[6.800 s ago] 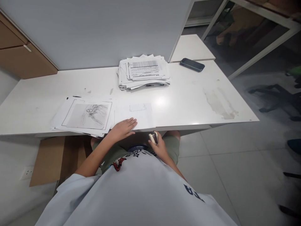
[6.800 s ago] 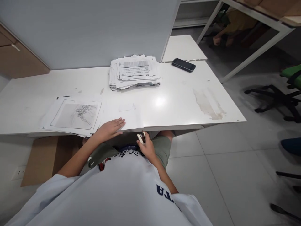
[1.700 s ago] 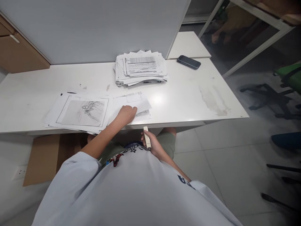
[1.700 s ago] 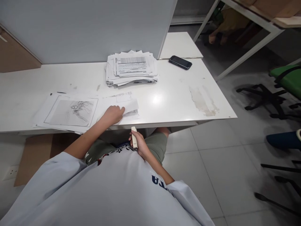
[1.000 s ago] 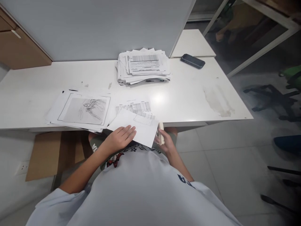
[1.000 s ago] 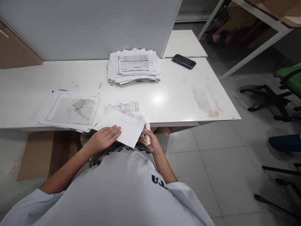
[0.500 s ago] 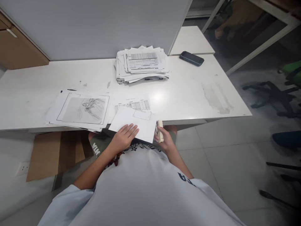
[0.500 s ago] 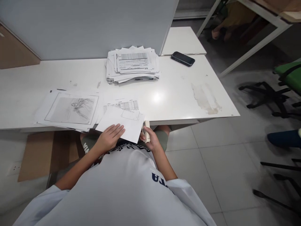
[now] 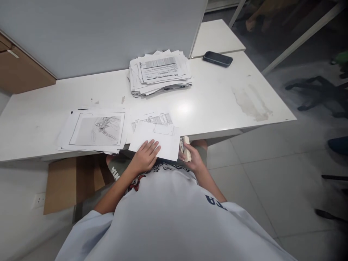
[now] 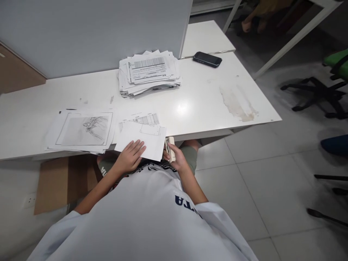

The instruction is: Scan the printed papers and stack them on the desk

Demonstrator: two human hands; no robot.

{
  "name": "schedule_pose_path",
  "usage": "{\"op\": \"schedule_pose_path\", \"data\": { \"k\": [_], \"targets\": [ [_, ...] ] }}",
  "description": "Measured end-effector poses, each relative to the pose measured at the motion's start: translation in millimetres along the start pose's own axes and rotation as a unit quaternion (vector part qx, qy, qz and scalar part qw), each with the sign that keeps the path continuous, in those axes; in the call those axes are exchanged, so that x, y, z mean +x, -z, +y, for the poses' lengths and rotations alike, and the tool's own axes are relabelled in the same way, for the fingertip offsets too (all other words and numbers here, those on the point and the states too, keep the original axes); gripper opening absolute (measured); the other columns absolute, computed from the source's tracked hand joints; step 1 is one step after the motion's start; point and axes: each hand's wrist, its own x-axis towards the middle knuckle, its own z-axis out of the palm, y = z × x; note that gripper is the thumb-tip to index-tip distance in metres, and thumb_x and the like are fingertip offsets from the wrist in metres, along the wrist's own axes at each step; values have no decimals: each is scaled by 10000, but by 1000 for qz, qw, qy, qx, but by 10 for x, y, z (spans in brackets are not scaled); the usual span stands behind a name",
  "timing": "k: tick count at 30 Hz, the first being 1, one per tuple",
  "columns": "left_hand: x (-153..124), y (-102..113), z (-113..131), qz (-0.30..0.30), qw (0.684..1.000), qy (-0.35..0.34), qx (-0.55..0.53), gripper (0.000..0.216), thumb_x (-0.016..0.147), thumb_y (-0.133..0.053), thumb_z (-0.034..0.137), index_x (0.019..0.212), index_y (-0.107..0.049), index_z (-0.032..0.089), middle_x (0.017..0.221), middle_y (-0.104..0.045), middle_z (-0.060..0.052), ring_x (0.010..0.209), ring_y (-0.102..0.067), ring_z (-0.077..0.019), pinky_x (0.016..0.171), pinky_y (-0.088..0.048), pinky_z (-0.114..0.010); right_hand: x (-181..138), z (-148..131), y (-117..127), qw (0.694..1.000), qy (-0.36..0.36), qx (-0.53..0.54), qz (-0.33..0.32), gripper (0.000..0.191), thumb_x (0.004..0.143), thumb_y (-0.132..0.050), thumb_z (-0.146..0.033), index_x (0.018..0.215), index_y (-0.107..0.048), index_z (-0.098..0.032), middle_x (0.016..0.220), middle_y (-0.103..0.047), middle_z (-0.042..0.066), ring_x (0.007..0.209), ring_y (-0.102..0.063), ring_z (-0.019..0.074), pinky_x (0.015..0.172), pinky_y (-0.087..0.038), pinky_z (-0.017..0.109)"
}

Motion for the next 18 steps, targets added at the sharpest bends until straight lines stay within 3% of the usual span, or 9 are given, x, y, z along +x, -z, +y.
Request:
{"op": "schedule_pose_path", "data": {
  "k": [5, 15, 18],
  "targets": [
    [34, -33, -4, -24, 999, 1, 32, 542, 935, -483, 326, 1426, -440, 100, 1504, -420, -151, 1444, -288, -331, 1168, -260, -527, -10, -12, -15, 1000, -2, -2, 3, 247, 709, -743, -388, 796, -602, -204, 669, -554, -39, 389, -296, 53, 357, -250, 224],
    [173, -94, -42, -52, 996, 7, 70, 687, 784, -511, 94, 1459, -385, 85, 1545, -349, -161, 1475, -202, -324, 1186, -209, -505, -74, 38, -7, 999, 5, -43, 7, 291, 709, -748, -427, 816, -584, -212, 691, -556, -42, 395, -303, 48, 364, -260, 220],
    [234, -77, 32, -55, 996, 16, 72, 650, 801, -493, 103, 1445, -403, 76, 1532, -371, -164, 1467, -227, -325, 1179, -224, -500, -127, 42, -9, 997, -2, -76, 12, 317, 689, -763, -451, 756, -563, -214, 581, -492, -56, 392, -302, 63, 368, -266, 230]
  ]
}}
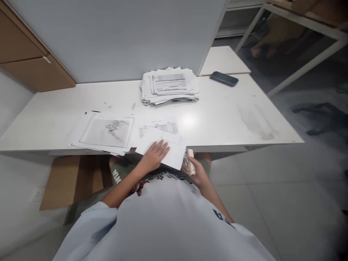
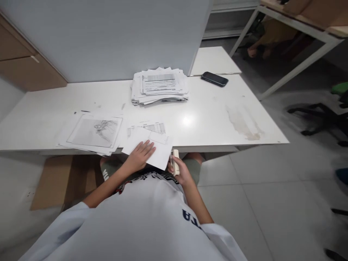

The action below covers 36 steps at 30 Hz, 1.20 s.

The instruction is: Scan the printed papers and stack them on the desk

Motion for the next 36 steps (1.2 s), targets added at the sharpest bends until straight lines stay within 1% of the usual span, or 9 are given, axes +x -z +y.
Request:
{"op": "schedule_pose_path", "data": {
  "k": [3, 6, 11, 15, 17, 19, 24, 29, 36],
  "targets": [
    [77, 37, 70, -7, 1000, 1, -11, 664, 807, -493, 117, 1459, -375, 76, 1537, -359, -169, 1471, -216, -320, 1175, -229, -499, -34, -1, -20, 998, -18, -51, 28, 364, 669, -785, -478, 698, -522, -227, 474, -418, -70, 389, -340, 87, 378, -295, 239],
    [160, 44, 92, -10, 1000, -2, -20, 687, 794, -502, 112, 1464, -357, 69, 1539, -354, -174, 1471, -213, -322, 1169, -232, -502, -47, 8, -49, 994, -32, -84, 68, 389, 640, -813, -465, 707, -508, -233, 475, -452, -66, 391, -387, 96, 386, -326, 241],
    [221, 21, 61, 10, 1000, -19, -3, 555, 826, -480, 104, 1379, -457, 65, 1467, -455, -173, 1418, -323, -315, 1127, -288, -473, -80, 26, -90, 992, -42, -89, 73, 377, 660, -810, -438, 716, -498, -236, 477, -446, -71, 401, -401, 97, 375, -322, 229],
    [221, 41, 50, 27, 999, -24, 30, 325, 929, -390, 116, 1205, -561, 104, 1208, -634, -141, 1074, -592, -244, 861, -445, -372, -158, 3, -105, 994, -28, -89, 57, 328, 683, -803, -417, 719, -538, -228, 527, -476, -51, 409, -400, 94, 374, -331, 242],
    [231, 68, 52, 18, 998, -28, 44, 277, 959, -354, 124, 1122, -578, 128, 1059, -664, -116, 877, -606, -202, 726, -431, -336, -227, -15, -107, 995, -25, -81, 47, 284, 706, -785, -411, 731, -579, -217, 622, -545, -18, 421, -399, 87, 378, -339, 253],
    [254, 97, 56, 11, 997, -41, 57, 274, 972, -333, 122, 1099, -575, 137, 1010, -662, -111, 823, -589, -187, 686, -409, -323, -310, -29, -97, 996, -29, -71, 39, 253, 719, -768, -409, 766, -618, -211, 698, -583, -1, 428, -400, 77, 389, -349, 253],
    [361, 101, 89, 1, 997, -39, 73, 343, 971, -328, 105, 1247, -532, 103, 1194, -638, -151, 936, -610, -191, 729, -432, -316, -487, -22, -57, 996, -44, -69, 40, 301, 707, -758, -420, 910, -666, -218, 691, -586, -13, 417, -404, 73, 384, -330, 239],
    [518, -16, 204, -5, 998, 20, 60, 411, 961, -371, 103, 1348, -498, 45, 1431, -497, -192, 1347, -453, -263, 1053, -404, -403, -473, 42, -135, 995, -56, -73, 32, 342, 693, -764, -439, 914, -661, -198, 672, -591, -11, 389, -397, 63, 363, -282, 231],
    [718, -57, 453, -7, 994, 83, 69, 447, 959, -381, 132, 1372, -486, -1, 1445, -476, -214, 1399, -388, -302, 1136, -366, -440, -281, 60, -322, 998, -44, -39, 37, 301, 729, -739, -469, 811, -606, -212, 604, -552, -28, 403, -406, 85, 378, -331, 247]
  ]
}}
